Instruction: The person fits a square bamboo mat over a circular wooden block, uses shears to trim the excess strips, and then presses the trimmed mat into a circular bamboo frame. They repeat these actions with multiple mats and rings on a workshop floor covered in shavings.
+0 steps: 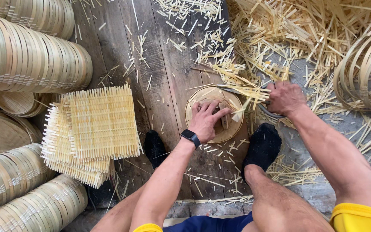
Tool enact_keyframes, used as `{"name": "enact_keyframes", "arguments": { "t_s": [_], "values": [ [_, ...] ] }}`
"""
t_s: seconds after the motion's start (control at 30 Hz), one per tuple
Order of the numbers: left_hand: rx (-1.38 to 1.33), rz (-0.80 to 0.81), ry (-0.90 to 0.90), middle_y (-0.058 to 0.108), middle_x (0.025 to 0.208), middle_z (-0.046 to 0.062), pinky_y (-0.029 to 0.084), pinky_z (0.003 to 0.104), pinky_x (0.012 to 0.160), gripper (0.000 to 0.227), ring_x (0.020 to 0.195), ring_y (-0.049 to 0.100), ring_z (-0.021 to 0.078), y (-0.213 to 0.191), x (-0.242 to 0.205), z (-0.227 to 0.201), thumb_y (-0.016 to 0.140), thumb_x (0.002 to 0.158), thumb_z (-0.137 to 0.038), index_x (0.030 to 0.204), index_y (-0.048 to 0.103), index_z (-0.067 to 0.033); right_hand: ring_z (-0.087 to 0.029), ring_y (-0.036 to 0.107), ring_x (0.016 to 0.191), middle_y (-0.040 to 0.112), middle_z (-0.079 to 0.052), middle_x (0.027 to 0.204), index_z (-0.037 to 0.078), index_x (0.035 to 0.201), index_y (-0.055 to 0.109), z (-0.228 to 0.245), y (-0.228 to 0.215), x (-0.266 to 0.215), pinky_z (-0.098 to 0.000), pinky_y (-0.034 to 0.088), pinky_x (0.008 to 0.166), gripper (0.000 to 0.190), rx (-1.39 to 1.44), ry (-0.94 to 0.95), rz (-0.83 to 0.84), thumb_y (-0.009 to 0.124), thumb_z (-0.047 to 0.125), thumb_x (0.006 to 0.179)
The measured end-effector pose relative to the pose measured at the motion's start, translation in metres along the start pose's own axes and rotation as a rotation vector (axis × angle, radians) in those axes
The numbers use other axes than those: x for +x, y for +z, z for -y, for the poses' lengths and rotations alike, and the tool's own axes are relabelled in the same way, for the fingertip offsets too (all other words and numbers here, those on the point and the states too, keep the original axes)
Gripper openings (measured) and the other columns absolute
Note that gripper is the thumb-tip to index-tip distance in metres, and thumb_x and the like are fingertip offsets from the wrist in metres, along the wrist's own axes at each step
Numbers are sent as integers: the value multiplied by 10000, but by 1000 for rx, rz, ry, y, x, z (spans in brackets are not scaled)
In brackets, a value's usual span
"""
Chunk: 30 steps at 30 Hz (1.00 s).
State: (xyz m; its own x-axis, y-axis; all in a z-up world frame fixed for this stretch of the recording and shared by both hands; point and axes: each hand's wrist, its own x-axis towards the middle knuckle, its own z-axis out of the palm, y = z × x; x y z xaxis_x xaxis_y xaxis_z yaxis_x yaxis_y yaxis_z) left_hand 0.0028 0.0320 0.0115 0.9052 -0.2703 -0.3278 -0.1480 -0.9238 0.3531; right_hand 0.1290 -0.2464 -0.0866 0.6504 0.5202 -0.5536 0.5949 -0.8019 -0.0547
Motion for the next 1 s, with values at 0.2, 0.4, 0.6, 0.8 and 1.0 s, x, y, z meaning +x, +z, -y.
{"name": "enact_keyframes", "arguments": {
  "t_s": [0.2, 0.4, 0.6, 0.8, 1.0],
  "values": [
    [42, 55, 124, 491, 1461, 93, 269, 584, 1121, 859, 1357, 465, 305, -2, 5, 7, 781, 556, -35, 1333, 573, -338, -246, 658, 926, 634, -131, 959, 40, 1056, 629, 25, -15, 7, -360, 590, 833, 637, -88, -58, -335, 727, 546, 680],
    [29, 75, 223, 514, 1454, 67, 288, 521, 1121, 839, 1371, 468, 300, -5, 4, 15, 793, 575, -52, 1337, 595, -342, -224, 662, 779, 616, -99, 923, 89, 997, 609, 7, 6, 19, -397, 621, 693, 343, 189, 63, 108, 581, 430, 981],
    [-52, 66, -55, 518, 1419, 78, 328, 520, 1086, 795, 1308, 489, 321, -14, 6, -2, 848, 633, -241, 1366, 574, -384, -292, 636, 912, 632, -168, 1019, 22, 1067, 610, -43, 40, 13, -477, 561, 837, 517, 603, 566, -7, 655, 531, 984],
    [-383, -228, -463, 444, 1422, 258, 442, 514, 1021, 856, 1284, 490, 387, 24, 7, 22, 694, 859, -605, 1550, 412, -187, -402, 487, 1239, 466, -288, 1305, -103, 1312, 508, -35, 51, -17, -521, 410, 1083, 781, 482, 635, -168, 850, 354, 779],
    [-410, -141, -637, 658, 1278, 185, 424, 511, 1089, 489, 1252, 544, 378, 66, 61, 81, 566, 976, -570, 1244, 754, -206, -209, 700, 891, 723, -107, 1045, 54, 1235, 684, 54, 19, -23, -361, 603, 833, 445, 1283, 313, 38, 788, 301, 880]
  ]
}}
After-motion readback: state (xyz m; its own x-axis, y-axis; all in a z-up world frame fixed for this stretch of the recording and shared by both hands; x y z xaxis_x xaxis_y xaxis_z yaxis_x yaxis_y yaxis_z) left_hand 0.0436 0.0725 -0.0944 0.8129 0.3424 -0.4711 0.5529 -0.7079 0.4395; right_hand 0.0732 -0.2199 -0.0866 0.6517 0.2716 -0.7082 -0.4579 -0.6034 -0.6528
